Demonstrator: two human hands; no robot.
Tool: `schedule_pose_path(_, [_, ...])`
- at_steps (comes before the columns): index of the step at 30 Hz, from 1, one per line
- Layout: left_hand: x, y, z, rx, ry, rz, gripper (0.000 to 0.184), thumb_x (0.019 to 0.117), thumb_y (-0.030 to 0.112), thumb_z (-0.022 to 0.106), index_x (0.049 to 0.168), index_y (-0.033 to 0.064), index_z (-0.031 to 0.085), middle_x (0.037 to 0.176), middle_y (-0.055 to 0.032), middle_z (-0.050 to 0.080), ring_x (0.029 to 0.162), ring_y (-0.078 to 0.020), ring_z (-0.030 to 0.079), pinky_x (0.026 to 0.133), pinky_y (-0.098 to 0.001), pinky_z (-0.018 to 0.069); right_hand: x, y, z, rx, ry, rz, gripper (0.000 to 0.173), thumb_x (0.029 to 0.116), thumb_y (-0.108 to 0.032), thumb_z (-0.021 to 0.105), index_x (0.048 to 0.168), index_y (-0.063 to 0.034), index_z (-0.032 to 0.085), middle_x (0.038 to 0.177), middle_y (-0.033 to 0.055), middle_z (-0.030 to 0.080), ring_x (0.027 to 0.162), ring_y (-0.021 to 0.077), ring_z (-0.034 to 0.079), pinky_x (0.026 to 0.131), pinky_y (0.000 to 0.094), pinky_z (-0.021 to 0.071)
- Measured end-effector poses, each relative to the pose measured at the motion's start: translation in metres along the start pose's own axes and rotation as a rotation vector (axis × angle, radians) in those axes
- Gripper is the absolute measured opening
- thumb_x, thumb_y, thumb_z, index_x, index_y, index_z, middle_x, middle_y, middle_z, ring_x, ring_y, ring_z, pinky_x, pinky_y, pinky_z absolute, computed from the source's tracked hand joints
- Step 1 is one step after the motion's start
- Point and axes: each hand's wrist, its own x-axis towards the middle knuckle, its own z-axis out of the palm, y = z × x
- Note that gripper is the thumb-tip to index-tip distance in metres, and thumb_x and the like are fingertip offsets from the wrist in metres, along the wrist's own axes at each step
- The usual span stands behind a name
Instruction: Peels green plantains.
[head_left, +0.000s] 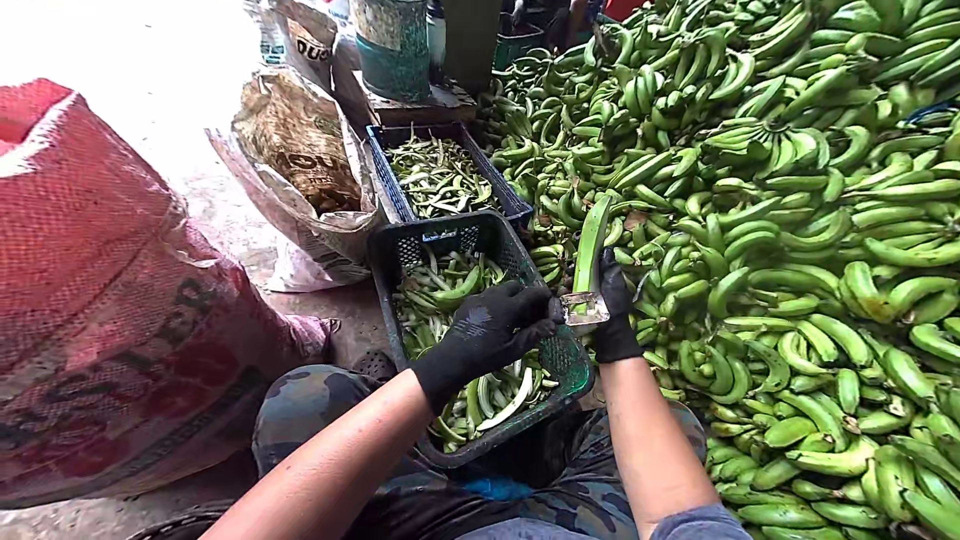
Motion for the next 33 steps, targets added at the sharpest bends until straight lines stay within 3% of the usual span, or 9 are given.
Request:
schedule_pose_path(4, [0.006, -0.022, -0.001, 0.036, 0.064, -0.056, 0.044, 0.0977, 0.039, 0.066, 0.136, 0.0181, 0.063, 0.107, -0.0131, 0.068, 0.093, -0.0302, 0.068, 0.079, -0.0523, 0.0563, -0.008, 0.031, 0.015, -0.067, -0.13, -0.086, 0.046, 0.1014, -0.058, 0.041, 0.12, -0.0199, 0.06, 0.09, -0.0062, 0.069, 0.078, 0.0044, 0.066, 0.07, 0.0277, 0.0585])
schedule_pose_path(11, [0.024, -0.04, -0.008, 0.153, 0.322, -0.228, 0.048, 0.0963, 0.034, 0.067, 0.14, 0.0162, 0.061, 0.109, -0.0211, 0.065, 0.098, -0.0409, 0.065, 0.082, -0.0583, 0.0527, -0.037, 0.051, 0.023, 0.152, -0.267, 0.243, 0.06, 0.1013, -0.065, 0.037, 0.116, -0.0112, 0.058, 0.082, 0.0074, 0.069, 0.068, 0.0184, 0.068, 0.061, 0.0367, 0.0603])
schedule_pose_path(14, [0.029, -0.034, 0.003, 0.167, 0.33, -0.256, 0.046, 0.0964, 0.032, 0.066, 0.139, 0.0156, 0.062, 0.106, -0.0213, 0.065, 0.095, -0.0411, 0.065, 0.079, -0.058, 0.0525, -0.036, 0.047, 0.011, 0.066, -0.277, 0.226, 0.065, 0.0992, -0.068, 0.04, 0.128, -0.011, 0.051, 0.085, 0.007, 0.068, 0.07, 0.0188, 0.068, 0.064, 0.038, 0.0606])
schedule_pose_path(17, [0.04, -0.038, -0.006, 0.021, 0.355, -0.451, 0.044, 0.1057, 0.04, 0.049, 0.139, 0.0131, 0.058, 0.116, -0.0208, 0.066, 0.104, -0.0386, 0.066, 0.087, -0.0594, 0.0538, -0.047, 0.046, 0.006, -0.149, -0.264, 0.177, 0.053, 0.1053, -0.05, 0.035, 0.126, -0.0029, 0.05, 0.088, 0.0069, 0.067, 0.071, 0.0168, 0.067, 0.063, 0.0353, 0.0606])
schedule_pose_path(19, [0.042, -0.043, -0.032, -0.068, 0.369, -0.548, 0.051, 0.1083, 0.047, 0.039, 0.141, 0.0113, 0.055, 0.125, -0.0198, 0.064, 0.113, -0.0364, 0.065, 0.095, -0.0601, 0.051, -0.055, 0.052, 0.0, -0.267, -0.249, 0.127, 0.064, 0.1041, -0.057, 0.037, 0.129, 0.0002, 0.049, 0.095, 0.0065, 0.067, 0.077, 0.0155, 0.068, 0.069, 0.0363, 0.0612])
schedule_pose_path(21, [0.033, -0.042, -0.042, -0.117, 0.334, -0.463, 0.048, 0.1078, 0.046, 0.042, 0.136, 0.0106, 0.057, 0.116, -0.0179, 0.066, 0.104, -0.0333, 0.066, 0.09, -0.0586, 0.0518, -0.048, 0.055, -0.008, -0.213, -0.189, 0.093, 0.077, 0.0998, -0.068, 0.039, 0.137, -0.0011, 0.047, 0.098, 0.0076, 0.068, 0.079, 0.0164, 0.068, 0.071, 0.0372, 0.0608])
schedule_pose_path(25, [0.005, -0.014, -0.013, -0.286, 0.156, -0.282, 0.046, 0.1054, 0.052, 0.046, 0.13, 0.0173, 0.062, 0.096, -0.0051, 0.068, 0.08, -0.018, 0.066, 0.073, -0.046, 0.057, -0.018, 0.019, 0.001, 0.055, 0.004, 0.011, 0.06, 0.1037, -0.064, 0.026, 0.114, -0.0158, 0.06, 0.081, 0.0047, 0.071, 0.065, 0.0181, 0.07, 0.057, 0.0387, 0.0615])
schedule_pose_path(28, [-0.011, 0.002, 0.02, -0.343, 0.095, -0.175, 0.043, 0.1055, 0.05, 0.047, 0.132, 0.0208, 0.063, 0.106, 0.0003, 0.069, 0.09, -0.01, 0.067, 0.081, -0.0387, 0.0589, -0.009, 0.003, 0.0, -0.031, 0.099, -0.177, 0.045, 0.1041, -0.062, 0.037, 0.126, -0.029, 0.058, 0.099, -0.0033, 0.068, 0.083, 0.0111, 0.068, 0.069, 0.0343, 0.0595])
schedule_pose_path(33, [-0.019, 0.018, 0.03, -0.175, 0.201, -0.128, 0.049, 0.1042, 0.052, 0.046, 0.135, 0.0172, 0.063, 0.108, -0.0043, 0.069, 0.094, -0.0166, 0.067, 0.082, -0.0417, 0.0579, -0.003, -0.022, 0.025, -0.109, 0.289, -0.278, 0.041, 0.1065, -0.054, 0.039, 0.139, -0.0307, 0.045, 0.102, 0.0006, 0.062, 0.076, 0.0155, 0.066, 0.064, 0.0358, 0.0595])
